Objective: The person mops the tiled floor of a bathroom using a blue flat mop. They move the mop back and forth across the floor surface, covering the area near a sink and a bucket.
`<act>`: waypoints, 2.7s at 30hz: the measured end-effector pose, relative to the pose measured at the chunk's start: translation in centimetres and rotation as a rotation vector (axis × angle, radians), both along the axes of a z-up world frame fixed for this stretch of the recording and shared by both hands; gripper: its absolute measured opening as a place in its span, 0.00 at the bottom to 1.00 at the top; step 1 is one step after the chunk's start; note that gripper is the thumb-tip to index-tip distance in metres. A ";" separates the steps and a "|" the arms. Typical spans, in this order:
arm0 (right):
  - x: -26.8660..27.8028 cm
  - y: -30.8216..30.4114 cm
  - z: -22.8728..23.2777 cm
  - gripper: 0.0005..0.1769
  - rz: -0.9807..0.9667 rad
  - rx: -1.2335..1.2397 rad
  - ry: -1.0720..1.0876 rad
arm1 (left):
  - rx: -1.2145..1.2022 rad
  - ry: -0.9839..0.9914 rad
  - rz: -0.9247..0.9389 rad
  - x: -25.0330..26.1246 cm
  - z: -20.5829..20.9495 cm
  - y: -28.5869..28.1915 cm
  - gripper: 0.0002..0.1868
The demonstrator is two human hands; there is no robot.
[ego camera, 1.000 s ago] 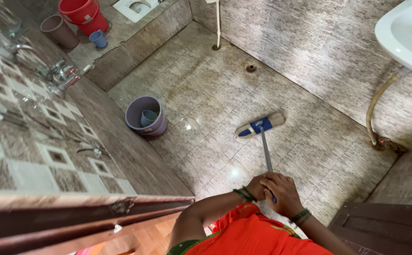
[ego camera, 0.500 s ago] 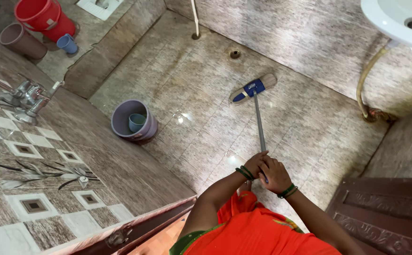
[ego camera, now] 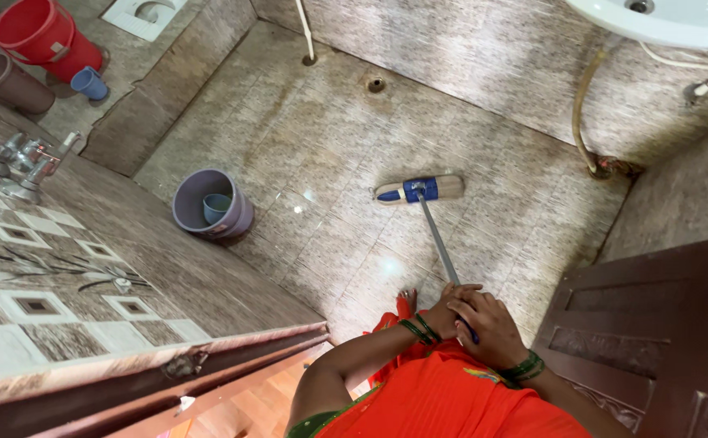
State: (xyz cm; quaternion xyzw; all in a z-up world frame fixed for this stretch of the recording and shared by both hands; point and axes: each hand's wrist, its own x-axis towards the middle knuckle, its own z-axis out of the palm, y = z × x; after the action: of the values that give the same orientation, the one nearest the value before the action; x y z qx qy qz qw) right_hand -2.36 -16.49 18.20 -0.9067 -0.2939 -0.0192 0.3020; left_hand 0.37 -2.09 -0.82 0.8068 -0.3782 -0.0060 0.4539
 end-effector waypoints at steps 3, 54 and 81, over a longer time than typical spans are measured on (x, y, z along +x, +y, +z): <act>-1.3 -1.4 3.1 0.19 -0.008 0.052 -0.077 | -0.043 0.087 -0.063 -1.1 1.4 -1.7 0.26; -1.0 -1.9 3.2 0.22 0.094 0.055 -0.135 | 0.090 -0.149 0.071 -1.2 4.4 -0.2 0.20; 17.4 6.6 -12.1 0.28 0.160 -0.133 0.001 | 0.170 -0.041 0.262 16.9 -1.4 9.0 0.20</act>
State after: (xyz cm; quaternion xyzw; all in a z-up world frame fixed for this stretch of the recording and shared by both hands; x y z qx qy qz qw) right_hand 15.00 -9.86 6.13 -0.8984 -0.3658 0.0248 0.2418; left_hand 17.28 6.96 -2.22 0.8845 -0.2773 0.0380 0.3732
